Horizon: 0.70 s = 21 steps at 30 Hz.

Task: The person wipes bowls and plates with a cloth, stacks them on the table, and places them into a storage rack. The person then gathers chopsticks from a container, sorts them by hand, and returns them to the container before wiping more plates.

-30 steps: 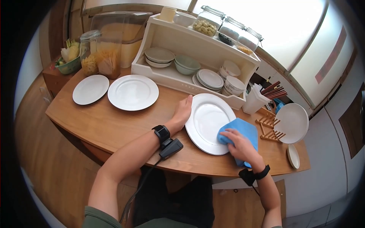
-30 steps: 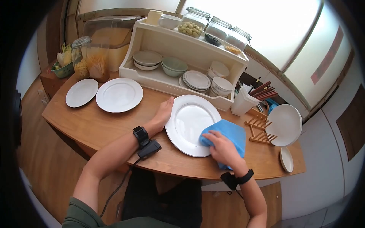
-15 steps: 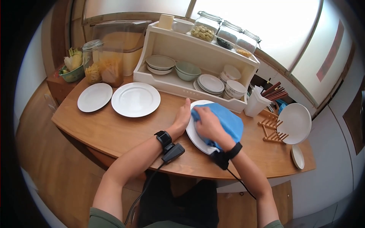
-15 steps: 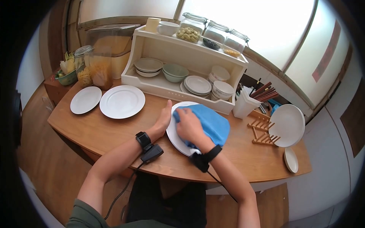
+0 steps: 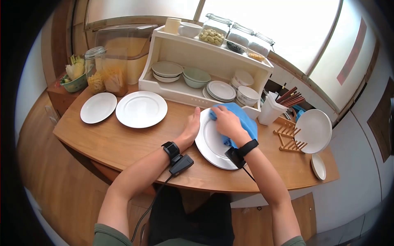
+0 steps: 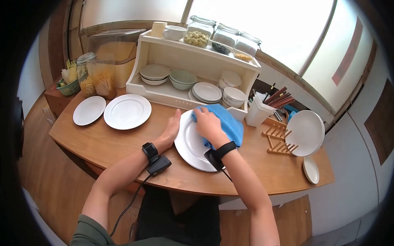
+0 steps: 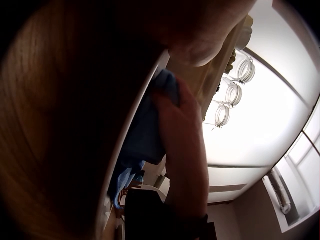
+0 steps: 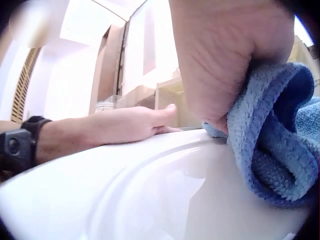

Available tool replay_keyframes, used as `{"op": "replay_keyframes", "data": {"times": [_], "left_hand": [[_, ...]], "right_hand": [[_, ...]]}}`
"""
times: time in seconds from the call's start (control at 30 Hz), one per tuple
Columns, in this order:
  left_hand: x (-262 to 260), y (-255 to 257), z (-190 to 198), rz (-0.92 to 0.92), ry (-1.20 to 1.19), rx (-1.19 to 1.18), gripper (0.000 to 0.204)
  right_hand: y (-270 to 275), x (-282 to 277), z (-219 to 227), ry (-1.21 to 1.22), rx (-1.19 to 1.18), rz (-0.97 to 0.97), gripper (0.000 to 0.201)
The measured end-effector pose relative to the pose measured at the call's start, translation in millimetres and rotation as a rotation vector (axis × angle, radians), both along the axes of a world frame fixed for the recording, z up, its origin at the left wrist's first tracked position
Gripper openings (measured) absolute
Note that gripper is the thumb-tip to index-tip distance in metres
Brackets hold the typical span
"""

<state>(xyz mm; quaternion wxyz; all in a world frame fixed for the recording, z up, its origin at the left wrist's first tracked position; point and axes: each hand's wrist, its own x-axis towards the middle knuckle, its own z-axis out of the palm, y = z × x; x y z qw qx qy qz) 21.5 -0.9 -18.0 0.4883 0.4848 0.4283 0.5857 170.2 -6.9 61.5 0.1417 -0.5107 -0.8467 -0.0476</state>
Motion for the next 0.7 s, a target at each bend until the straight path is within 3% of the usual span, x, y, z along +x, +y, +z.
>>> {"op": "replay_keyframes", "data": {"times": [0.13, 0.2, 0.33, 0.47, 0.53, 0.7], "left_hand": [[4, 0, -4, -0.014, -0.065, -0.010, 0.067], [3, -3, 0, -0.047, -0.089, -0.003, 0.066], [6, -4, 2, -0.044, -0.032, 0.008, 0.065], [2, -2, 6, -0.049, -0.061, 0.020, 0.065], [1, -5, 6, -0.036, -0.006, -0.040, 0.067], [0, -5, 7, -0.007, -0.125, -0.094, 0.085]], "right_hand": [[8, 53, -16, 0.000, 0.051, -0.072, 0.041], [-3, 75, -22, -0.011, 0.037, -0.215, 0.041], [-7, 90, -18, 0.080, -0.005, -0.270, 0.042], [21, 56, -8, 0.229, -0.097, -0.112, 0.042], [30, 30, -17, 0.251, -0.017, 0.066, 0.043], [-43, -29, -18, 0.229, 0.050, 0.305, 0.040]]}}
